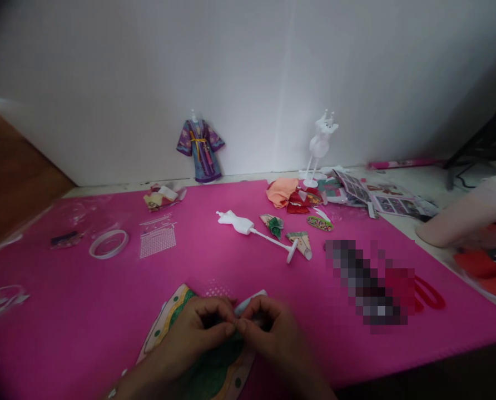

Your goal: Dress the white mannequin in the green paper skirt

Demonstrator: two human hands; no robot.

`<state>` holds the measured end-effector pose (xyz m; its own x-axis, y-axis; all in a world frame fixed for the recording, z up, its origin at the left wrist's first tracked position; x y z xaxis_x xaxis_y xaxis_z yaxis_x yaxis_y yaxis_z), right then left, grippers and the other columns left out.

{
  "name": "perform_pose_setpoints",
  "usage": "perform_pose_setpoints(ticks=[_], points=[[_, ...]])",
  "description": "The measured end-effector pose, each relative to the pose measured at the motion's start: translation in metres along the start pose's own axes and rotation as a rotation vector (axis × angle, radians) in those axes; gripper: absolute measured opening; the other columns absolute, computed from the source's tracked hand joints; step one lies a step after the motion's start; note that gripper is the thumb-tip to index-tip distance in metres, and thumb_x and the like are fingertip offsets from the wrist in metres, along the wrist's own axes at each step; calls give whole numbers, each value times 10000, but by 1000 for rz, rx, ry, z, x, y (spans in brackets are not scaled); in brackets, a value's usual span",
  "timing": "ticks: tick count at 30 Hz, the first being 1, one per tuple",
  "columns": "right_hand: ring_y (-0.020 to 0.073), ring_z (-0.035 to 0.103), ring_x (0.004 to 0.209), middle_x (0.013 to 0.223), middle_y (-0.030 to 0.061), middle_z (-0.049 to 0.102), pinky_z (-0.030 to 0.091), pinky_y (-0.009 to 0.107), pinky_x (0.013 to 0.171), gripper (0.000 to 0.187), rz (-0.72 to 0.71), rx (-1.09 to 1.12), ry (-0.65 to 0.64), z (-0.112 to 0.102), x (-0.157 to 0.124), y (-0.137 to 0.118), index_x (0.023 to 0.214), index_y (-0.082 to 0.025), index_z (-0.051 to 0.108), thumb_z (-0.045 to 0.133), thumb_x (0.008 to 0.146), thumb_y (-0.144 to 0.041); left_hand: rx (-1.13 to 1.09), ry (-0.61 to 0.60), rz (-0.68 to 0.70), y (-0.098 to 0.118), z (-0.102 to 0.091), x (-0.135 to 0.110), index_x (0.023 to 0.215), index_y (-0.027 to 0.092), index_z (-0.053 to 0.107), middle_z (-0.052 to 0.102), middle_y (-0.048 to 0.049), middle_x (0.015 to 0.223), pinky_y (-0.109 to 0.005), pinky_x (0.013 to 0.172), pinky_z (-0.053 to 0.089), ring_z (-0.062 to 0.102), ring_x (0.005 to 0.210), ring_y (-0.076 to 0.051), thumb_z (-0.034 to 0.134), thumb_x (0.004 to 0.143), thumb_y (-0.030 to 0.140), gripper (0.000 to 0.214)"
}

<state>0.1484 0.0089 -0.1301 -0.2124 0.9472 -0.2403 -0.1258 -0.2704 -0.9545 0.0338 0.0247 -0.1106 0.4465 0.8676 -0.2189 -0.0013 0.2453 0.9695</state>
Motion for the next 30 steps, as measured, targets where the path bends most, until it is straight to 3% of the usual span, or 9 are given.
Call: perform_pose_setpoints(ticks=[13,30], points=[[98,462,596,639,-40,548,343,206,534,311,-6,101,-42,2,1,6,675,-188,612,791,720,-438,-17,-26,34,2,0,0,670,164,687,582,8,646,-261,632,366,484,624,-121,721,716,285,133],[120,520,668,713,-24,617,375,234,610,235,-13,148,-64,3,3,3,684,-187,663,796,723,-376,-60,-31,1,-11,-1,1,702,162,644,533,31,632,-241,555,304,440,585,-103,711,717,296,151]])
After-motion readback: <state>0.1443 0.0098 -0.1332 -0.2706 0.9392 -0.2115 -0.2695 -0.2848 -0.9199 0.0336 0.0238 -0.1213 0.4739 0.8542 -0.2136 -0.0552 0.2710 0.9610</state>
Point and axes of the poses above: each hand's wrist, its own x-axis towards the middle knuckle, its own z-axis out of the palm, y = z × x, the point moved 9 cm from there along x, towards the middle knuckle
